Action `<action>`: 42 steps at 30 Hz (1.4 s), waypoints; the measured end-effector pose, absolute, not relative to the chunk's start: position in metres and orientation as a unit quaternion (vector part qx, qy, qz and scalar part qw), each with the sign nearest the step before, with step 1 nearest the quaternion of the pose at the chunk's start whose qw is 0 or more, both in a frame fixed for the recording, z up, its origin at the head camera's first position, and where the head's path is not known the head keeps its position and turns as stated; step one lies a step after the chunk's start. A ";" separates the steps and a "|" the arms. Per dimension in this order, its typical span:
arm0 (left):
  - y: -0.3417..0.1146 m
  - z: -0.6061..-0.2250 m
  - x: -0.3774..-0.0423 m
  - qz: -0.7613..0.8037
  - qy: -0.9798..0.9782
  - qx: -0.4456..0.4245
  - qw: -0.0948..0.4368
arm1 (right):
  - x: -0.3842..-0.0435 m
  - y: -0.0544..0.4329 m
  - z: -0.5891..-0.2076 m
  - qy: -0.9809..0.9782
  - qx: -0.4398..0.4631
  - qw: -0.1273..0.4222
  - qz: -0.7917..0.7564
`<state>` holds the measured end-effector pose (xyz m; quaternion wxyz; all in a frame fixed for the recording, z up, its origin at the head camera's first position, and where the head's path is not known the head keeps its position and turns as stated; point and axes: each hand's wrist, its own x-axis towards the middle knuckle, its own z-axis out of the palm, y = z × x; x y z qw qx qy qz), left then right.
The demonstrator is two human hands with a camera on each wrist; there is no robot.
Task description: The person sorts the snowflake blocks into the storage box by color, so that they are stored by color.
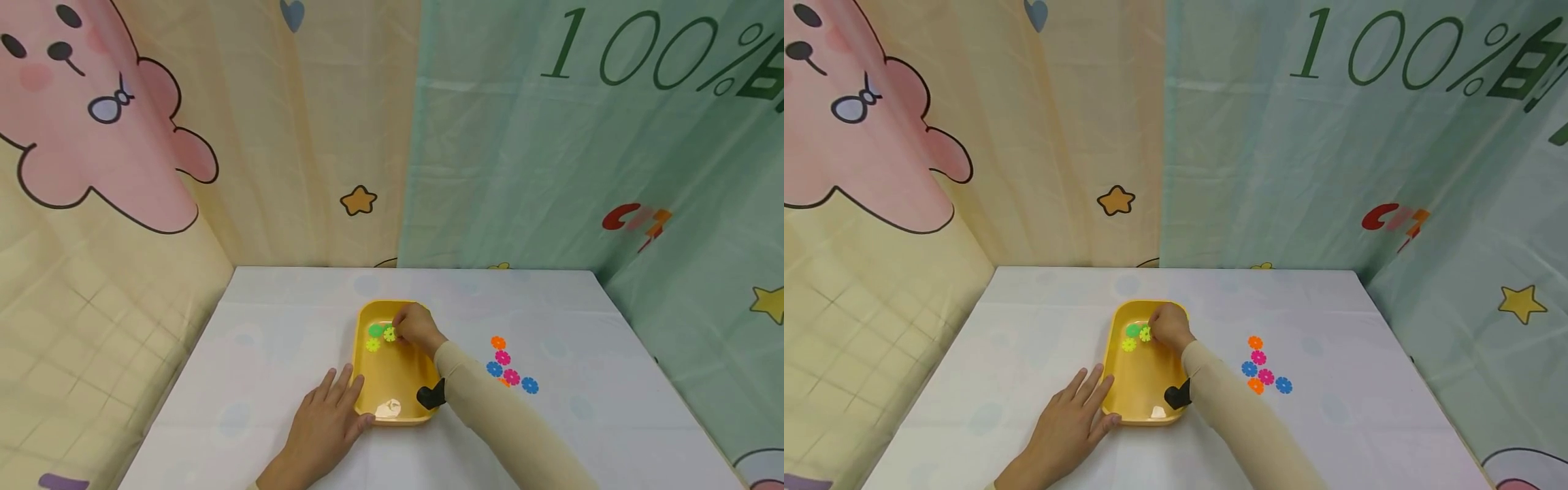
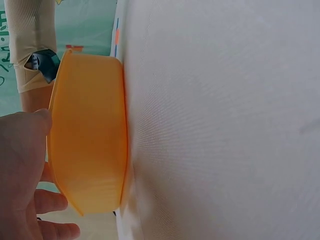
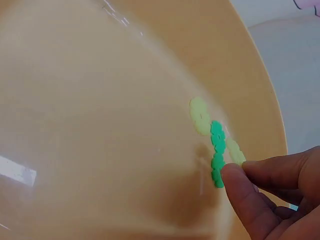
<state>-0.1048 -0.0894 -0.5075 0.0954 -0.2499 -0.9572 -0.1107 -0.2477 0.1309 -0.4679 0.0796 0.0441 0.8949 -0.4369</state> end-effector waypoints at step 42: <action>-0.091 -0.506 -0.107 -0.105 -0.955 -0.256 0.104 | -0.240 0.125 -0.449 0.923 -0.036 0.068 -0.377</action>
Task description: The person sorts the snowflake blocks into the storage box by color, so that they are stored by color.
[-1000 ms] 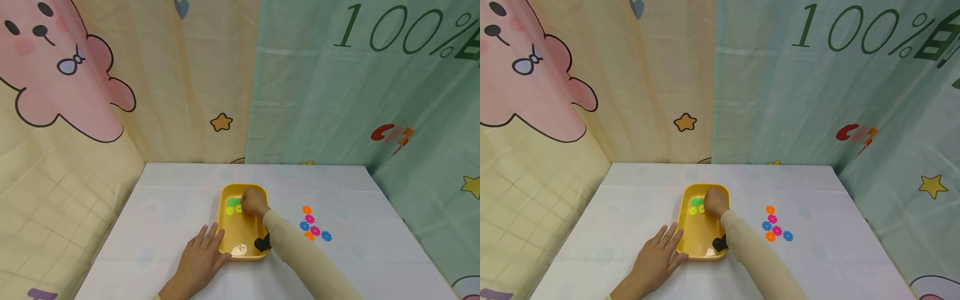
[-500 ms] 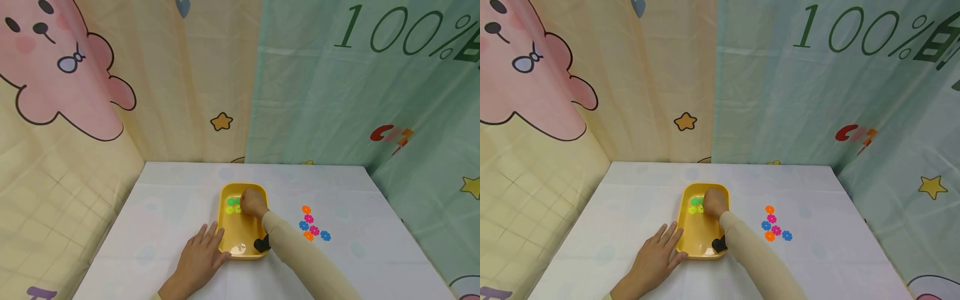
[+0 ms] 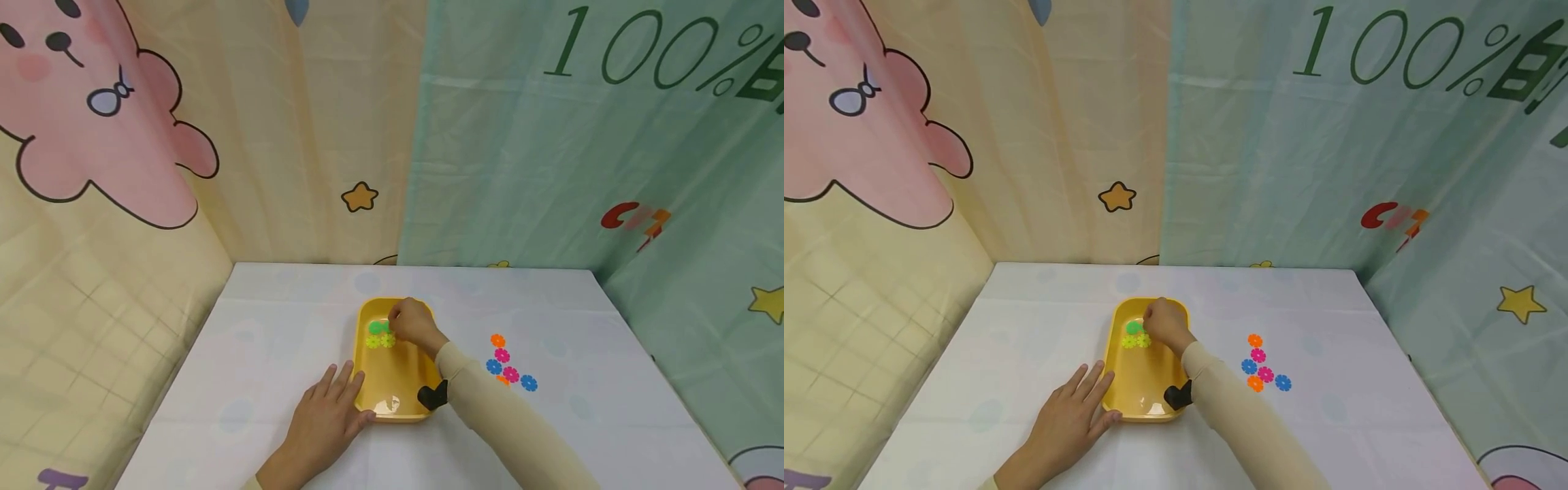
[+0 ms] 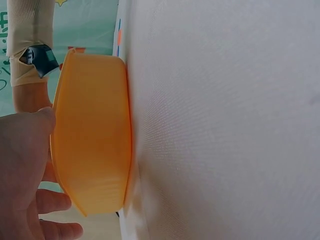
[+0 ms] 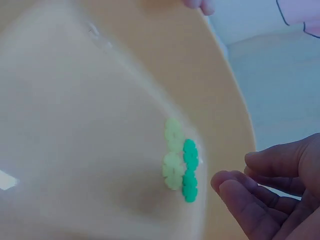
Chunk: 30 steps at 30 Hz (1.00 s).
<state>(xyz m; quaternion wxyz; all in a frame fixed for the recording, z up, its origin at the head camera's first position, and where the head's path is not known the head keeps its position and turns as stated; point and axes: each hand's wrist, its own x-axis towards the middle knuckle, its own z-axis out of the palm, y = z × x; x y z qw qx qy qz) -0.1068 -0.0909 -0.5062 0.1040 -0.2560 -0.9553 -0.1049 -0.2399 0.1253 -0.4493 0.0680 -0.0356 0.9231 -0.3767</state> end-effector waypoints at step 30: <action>-0.092 -0.508 -0.106 -0.115 -0.952 -0.259 0.112 | -0.184 0.305 -0.436 0.852 0.135 0.007 -0.506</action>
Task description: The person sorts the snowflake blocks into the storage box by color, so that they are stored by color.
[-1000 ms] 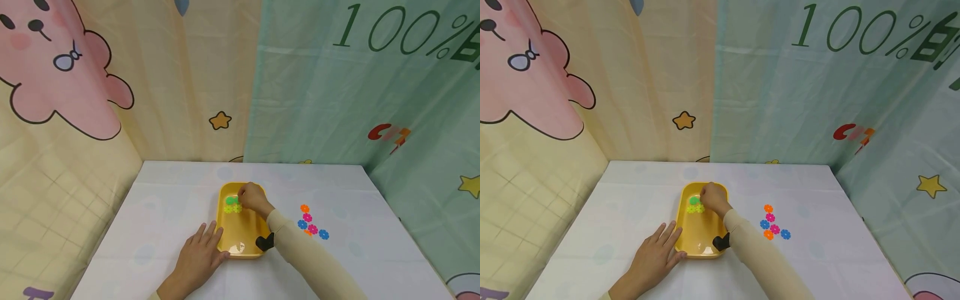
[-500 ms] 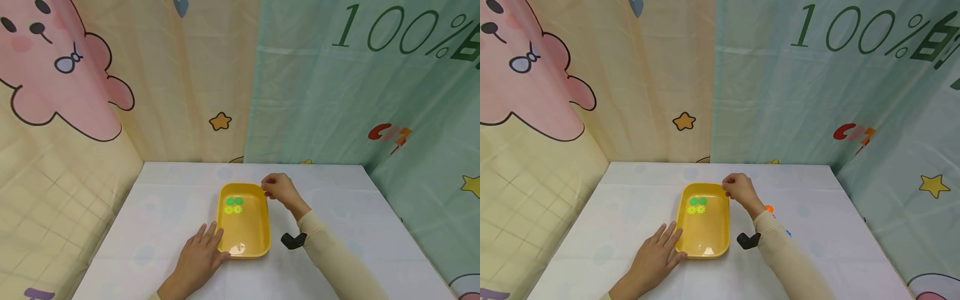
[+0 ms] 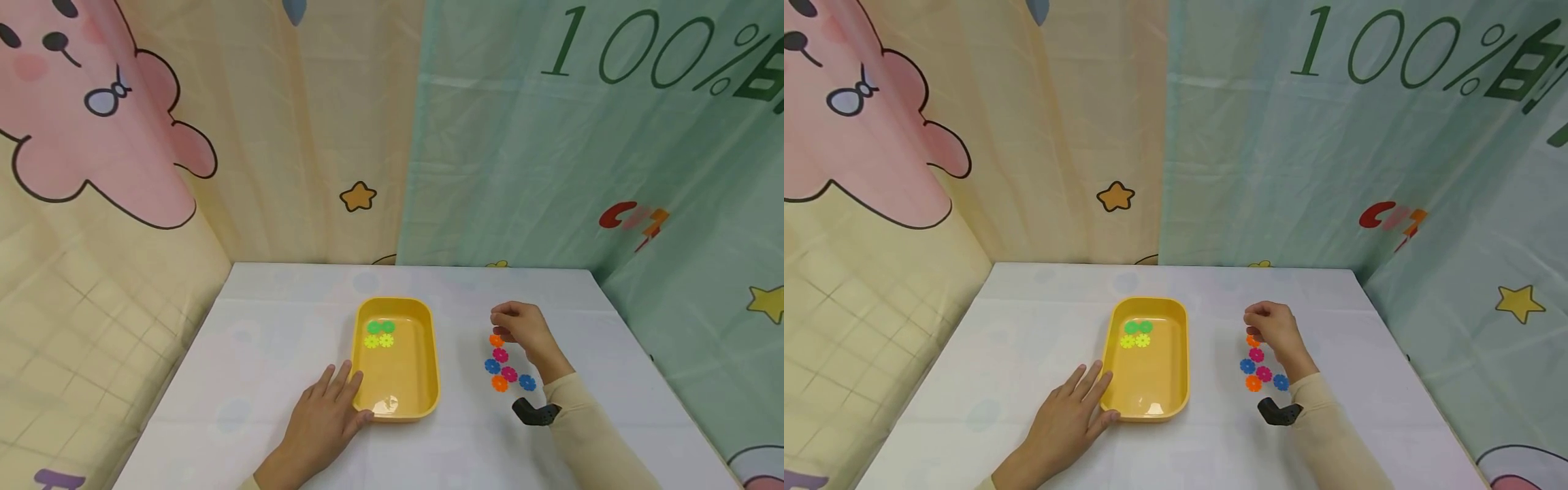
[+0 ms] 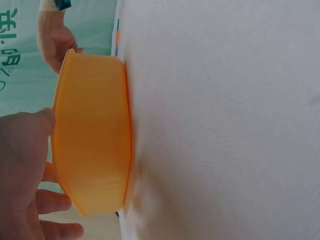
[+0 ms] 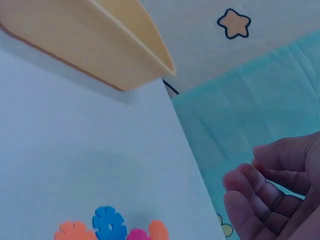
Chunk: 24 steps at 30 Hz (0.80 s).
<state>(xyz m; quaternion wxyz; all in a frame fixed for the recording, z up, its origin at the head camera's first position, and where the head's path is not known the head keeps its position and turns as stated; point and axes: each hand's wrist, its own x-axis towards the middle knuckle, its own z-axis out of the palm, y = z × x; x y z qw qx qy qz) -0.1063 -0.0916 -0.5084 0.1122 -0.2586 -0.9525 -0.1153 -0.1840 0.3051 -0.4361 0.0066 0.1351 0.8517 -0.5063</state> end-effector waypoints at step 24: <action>-0.091 -0.506 -0.105 -0.119 -0.955 -0.253 0.100 | -0.137 0.365 -0.486 0.913 0.165 0.069 -0.366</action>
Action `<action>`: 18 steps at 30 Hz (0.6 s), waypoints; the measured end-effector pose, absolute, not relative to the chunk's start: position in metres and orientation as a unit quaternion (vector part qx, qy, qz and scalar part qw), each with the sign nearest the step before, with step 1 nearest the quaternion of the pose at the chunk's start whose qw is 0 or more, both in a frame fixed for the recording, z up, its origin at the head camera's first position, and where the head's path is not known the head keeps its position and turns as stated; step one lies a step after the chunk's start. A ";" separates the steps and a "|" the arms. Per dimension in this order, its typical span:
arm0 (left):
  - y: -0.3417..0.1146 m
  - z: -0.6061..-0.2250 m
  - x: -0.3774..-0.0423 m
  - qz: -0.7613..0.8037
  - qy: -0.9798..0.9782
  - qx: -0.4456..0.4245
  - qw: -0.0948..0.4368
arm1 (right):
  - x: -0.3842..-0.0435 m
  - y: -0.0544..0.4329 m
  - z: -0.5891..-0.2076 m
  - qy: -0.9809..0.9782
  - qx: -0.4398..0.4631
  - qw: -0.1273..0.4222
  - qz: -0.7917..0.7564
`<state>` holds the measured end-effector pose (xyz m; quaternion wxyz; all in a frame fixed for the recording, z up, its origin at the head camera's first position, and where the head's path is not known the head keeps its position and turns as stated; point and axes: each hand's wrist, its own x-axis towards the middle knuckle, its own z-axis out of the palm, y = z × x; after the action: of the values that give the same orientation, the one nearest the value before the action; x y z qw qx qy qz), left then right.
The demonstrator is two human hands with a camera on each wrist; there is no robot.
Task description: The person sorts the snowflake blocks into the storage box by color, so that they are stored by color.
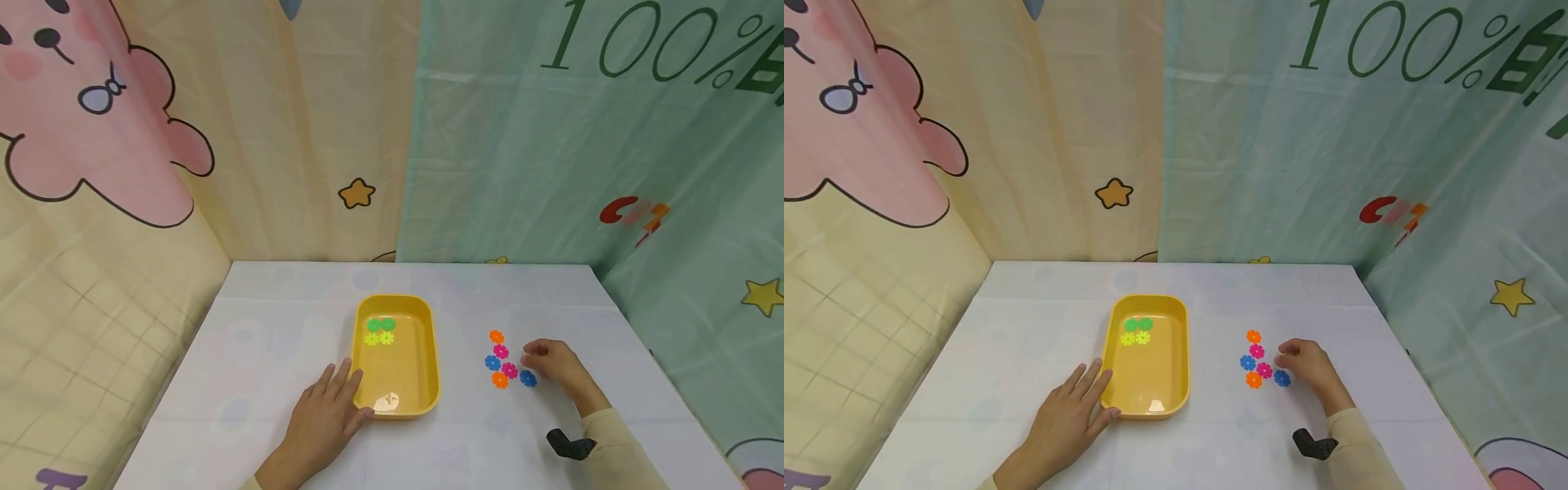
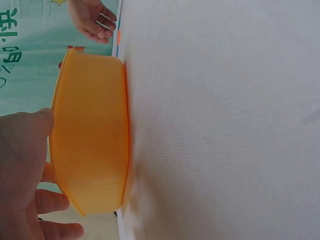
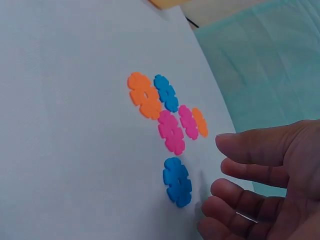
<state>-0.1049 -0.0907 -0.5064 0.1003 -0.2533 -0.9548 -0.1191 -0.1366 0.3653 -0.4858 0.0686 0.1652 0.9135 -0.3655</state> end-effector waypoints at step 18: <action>-0.090 -0.507 -0.104 -0.124 -0.955 -0.250 0.099 | -0.125 0.356 -0.496 0.943 0.146 0.090 -0.284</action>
<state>-0.1044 -0.0902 -0.5067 0.0988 -0.2497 -0.9552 -0.1244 -0.1253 0.3562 -0.4960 0.0901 0.1462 0.9432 -0.2844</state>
